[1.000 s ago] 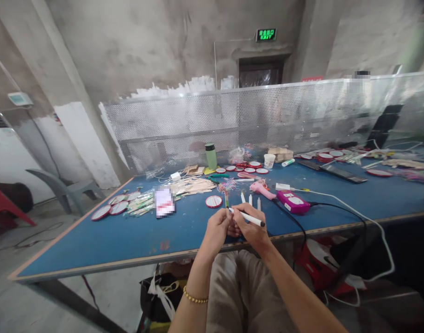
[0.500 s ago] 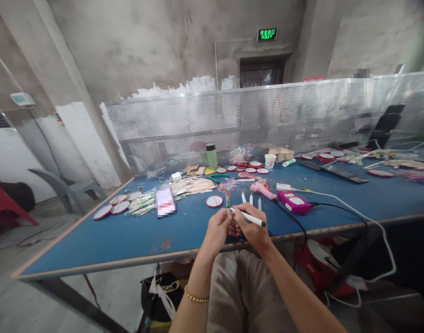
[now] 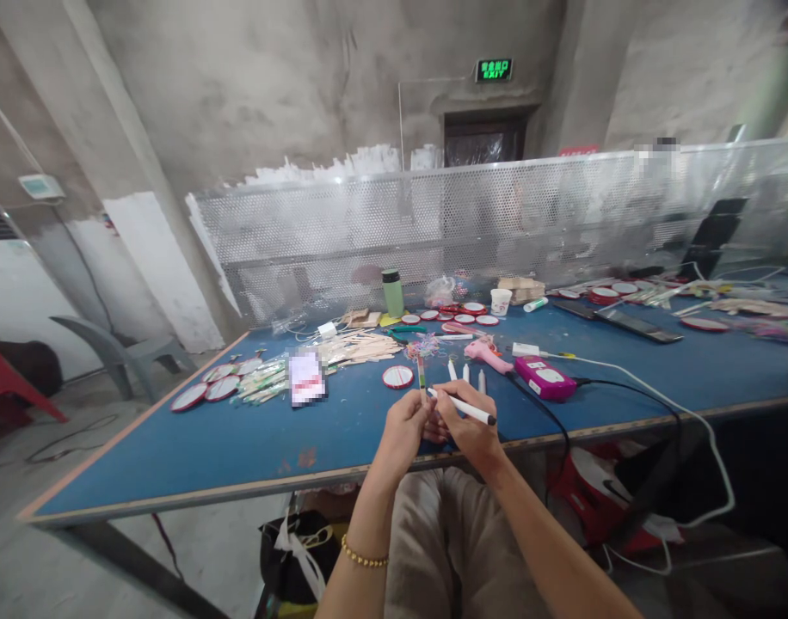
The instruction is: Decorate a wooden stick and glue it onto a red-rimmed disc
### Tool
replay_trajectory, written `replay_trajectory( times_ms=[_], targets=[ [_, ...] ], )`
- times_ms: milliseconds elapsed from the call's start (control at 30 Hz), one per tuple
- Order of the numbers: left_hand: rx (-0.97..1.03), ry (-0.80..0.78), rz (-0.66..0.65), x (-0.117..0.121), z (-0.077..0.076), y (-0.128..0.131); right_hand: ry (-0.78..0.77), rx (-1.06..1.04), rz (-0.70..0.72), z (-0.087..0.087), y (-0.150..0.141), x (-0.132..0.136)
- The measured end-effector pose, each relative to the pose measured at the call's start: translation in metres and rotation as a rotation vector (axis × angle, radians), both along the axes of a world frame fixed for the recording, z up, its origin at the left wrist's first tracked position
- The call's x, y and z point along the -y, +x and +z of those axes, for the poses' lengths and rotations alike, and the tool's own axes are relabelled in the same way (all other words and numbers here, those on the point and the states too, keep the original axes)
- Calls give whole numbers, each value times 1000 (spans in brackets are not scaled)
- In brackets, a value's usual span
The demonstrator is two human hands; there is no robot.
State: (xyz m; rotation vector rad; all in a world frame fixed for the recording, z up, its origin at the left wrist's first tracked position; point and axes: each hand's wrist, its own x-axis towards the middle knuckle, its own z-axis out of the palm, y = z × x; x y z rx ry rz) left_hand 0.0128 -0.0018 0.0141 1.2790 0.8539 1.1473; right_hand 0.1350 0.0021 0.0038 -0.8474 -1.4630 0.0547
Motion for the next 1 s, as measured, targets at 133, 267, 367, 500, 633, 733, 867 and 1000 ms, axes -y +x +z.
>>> replay_trajectory(
  times_ms=[133,267,367,500,633,733,867,1000],
  targets=[
    [-12,3,6,0,0,0,12,-5,15,0,-1,-1],
    [-16,15,11,0,0,0,11,5,19,1,-1,-1],
    [-15,14,4,0,0,-1,17,5,11,1,-1,0],
    [-8,10,-1,0,0,0,13,1,0,1,-1,0],
    [-13,17,14,0,-1,0,6,7,-4,1,0,0],
    [-14,18,16,-1,-1,0,12,11,-5,2,-1,0],
    [-10,13,12,-1,-1,0,11,13,6,1,0,-1],
    [-4,17,8,-1,-1,1,4,6,2,0,0,-1]
  ],
)
